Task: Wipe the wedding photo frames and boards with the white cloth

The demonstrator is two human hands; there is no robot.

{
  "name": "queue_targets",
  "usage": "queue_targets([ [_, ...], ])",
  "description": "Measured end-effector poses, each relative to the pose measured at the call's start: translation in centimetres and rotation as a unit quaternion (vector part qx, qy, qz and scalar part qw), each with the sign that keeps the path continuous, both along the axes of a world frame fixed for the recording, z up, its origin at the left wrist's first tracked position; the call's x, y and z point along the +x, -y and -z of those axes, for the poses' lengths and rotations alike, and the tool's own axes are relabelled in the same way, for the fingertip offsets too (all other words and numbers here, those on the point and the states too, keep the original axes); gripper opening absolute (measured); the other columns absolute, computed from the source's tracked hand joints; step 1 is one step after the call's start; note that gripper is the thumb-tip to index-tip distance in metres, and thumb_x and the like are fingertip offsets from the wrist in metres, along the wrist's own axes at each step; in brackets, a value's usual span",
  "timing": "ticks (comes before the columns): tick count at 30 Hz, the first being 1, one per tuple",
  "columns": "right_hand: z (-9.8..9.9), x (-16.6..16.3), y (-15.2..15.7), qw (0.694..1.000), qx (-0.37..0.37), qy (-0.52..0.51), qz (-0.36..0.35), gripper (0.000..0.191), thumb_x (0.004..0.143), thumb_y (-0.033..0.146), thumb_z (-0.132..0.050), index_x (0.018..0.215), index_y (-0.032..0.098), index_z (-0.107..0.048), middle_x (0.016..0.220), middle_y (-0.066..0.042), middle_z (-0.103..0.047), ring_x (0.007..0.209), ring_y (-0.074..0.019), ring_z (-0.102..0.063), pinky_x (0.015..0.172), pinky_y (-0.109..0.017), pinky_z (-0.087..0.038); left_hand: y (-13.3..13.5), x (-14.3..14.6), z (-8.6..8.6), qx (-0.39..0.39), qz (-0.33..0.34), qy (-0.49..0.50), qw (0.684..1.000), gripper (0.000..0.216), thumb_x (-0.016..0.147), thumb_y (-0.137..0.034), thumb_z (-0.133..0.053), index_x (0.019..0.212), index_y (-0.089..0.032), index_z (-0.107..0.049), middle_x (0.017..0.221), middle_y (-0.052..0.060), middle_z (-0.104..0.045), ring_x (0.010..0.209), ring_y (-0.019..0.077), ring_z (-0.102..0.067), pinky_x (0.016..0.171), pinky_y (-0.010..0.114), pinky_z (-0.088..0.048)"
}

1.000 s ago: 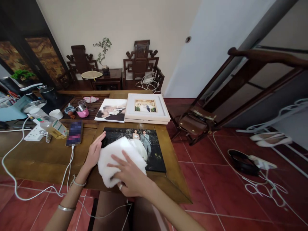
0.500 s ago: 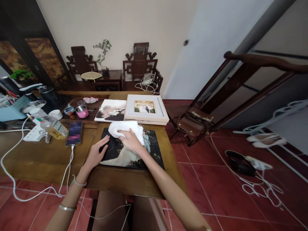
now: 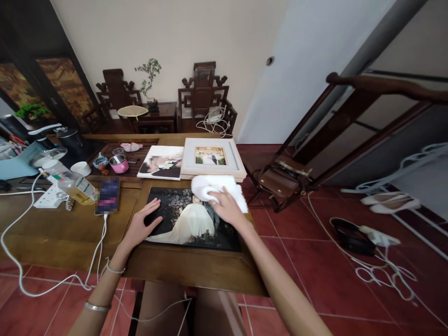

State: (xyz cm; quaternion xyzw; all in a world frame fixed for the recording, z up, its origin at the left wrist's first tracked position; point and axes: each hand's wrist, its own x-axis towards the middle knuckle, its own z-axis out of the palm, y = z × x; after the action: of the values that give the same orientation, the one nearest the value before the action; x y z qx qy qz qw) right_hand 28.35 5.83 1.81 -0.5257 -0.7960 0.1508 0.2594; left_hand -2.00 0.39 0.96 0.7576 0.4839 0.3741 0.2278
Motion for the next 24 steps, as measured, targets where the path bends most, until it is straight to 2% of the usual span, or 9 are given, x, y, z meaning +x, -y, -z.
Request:
queue_targets([
  [2, 0.2, 2.1, 0.6, 1.0, 0.0, 0.002, 0.017, 0.031, 0.08, 0.017, -0.041, 0.097, 0.017, -0.067, 0.105, -0.009, -0.07, 0.111, -0.0302, -0.058, 0.108, -0.059, -0.023, -0.1, 0.0, 0.1, 0.0, -0.001, -0.003, 1.0, 0.042, 0.083, -0.033, -0.057, 0.124, -0.019, -0.056, 0.134, 0.008, -0.052, 0.13, 0.0226, -0.042, 0.109, 0.044, -0.034],
  [5, 0.1, 2.9, 3.5, 0.999, 0.023, 0.025, -0.016, 0.029, 0.075, 0.013, -0.043, 0.09, 0.018, -0.066, 0.125, -0.01, -0.059, 0.123, -0.0304, -0.047, 0.109, -0.059, -0.022, -0.2, -0.2, 0.1, -0.007, 0.003, -0.004, 1.0, 0.042, 0.083, -0.032, -0.057, 0.123, -0.019, -0.056, 0.135, 0.009, -0.052, 0.131, 0.0222, -0.04, 0.11, 0.044, -0.033],
  [8, -0.6, 1.9, 8.1, 0.992, 0.05, 0.066, -0.092, 0.028, 0.069, 0.007, -0.044, 0.083, 0.017, -0.066, 0.141, -0.012, -0.041, 0.132, -0.0308, -0.034, 0.11, -0.06, -0.017, -0.4, -0.3, 0.0, -0.028, 0.014, 0.002, 1.0, 0.042, 0.083, -0.032, -0.057, 0.123, -0.019, -0.056, 0.135, 0.008, -0.051, 0.132, 0.022, -0.039, 0.11, 0.045, -0.032],
  [11, -1.5, 0.6, 12.2, 0.975, 0.049, 0.09, -0.196, 0.029, 0.064, 0.005, -0.045, 0.08, 0.019, -0.065, 0.14, -0.007, -0.044, 0.137, -0.0301, -0.023, 0.11, -0.063, -0.012, -0.5, -0.3, 0.0, -0.036, 0.011, -0.002, 0.999, 0.044, 0.083, -0.031, -0.057, 0.125, -0.019, -0.055, 0.136, 0.008, -0.05, 0.133, 0.0215, -0.038, 0.111, 0.044, -0.031],
  [14, -2.0, -0.1, 13.7, 0.96, 0.044, 0.094, -0.261, 0.029, 0.062, 0.005, -0.046, 0.08, 0.019, -0.065, 0.138, -0.006, -0.047, 0.137, -0.0301, -0.022, 0.11, -0.064, -0.01, -0.4, -0.2, 0.1, -0.024, 0.001, -0.016, 1.0, 0.045, 0.084, -0.031, -0.056, 0.127, -0.02, -0.052, 0.138, 0.008, -0.049, 0.133, 0.0215, -0.038, 0.111, 0.044, -0.03],
  [17, -1.8, 0.0, 11.8, 0.971, 0.048, 0.085, -0.219, 0.028, 0.064, 0.005, -0.046, 0.078, 0.02, -0.065, 0.138, -0.007, -0.046, 0.135, -0.0295, -0.03, 0.11, -0.061, -0.016, -0.2, 0.0, 0.2, -0.017, -0.001, -0.027, 0.999, 0.045, 0.085, -0.033, -0.055, 0.128, -0.022, -0.051, 0.138, 0.008, -0.048, 0.133, 0.0223, -0.038, 0.11, 0.045, -0.03],
  [20, -1.1, 0.6, 7.3, 0.985, 0.06, 0.074, -0.146, 0.026, 0.069, 0.009, -0.046, 0.084, 0.02, -0.065, 0.139, -0.011, -0.045, 0.129, -0.0301, -0.039, 0.109, -0.06, -0.021, -0.2, -0.1, 0.2, -0.02, -0.001, -0.034, 0.999, 0.048, 0.084, -0.035, -0.057, 0.129, -0.022, -0.051, 0.138, 0.008, -0.048, 0.133, 0.0221, -0.038, 0.11, 0.044, -0.031],
  [24, -0.4, 0.9, 1.2, 0.992, 0.068, 0.06, -0.088, 0.029, 0.076, 0.012, -0.044, 0.095, 0.019, -0.064, 0.13, -0.013, -0.055, 0.126, -0.0294, -0.044, 0.107, -0.061, -0.024, -0.2, -0.2, 0.3, -0.019, -0.001, -0.041, 0.999, 0.048, 0.084, -0.036, -0.057, 0.129, -0.021, -0.051, 0.139, 0.008, -0.048, 0.133, 0.0215, -0.037, 0.111, 0.043, -0.03],
])
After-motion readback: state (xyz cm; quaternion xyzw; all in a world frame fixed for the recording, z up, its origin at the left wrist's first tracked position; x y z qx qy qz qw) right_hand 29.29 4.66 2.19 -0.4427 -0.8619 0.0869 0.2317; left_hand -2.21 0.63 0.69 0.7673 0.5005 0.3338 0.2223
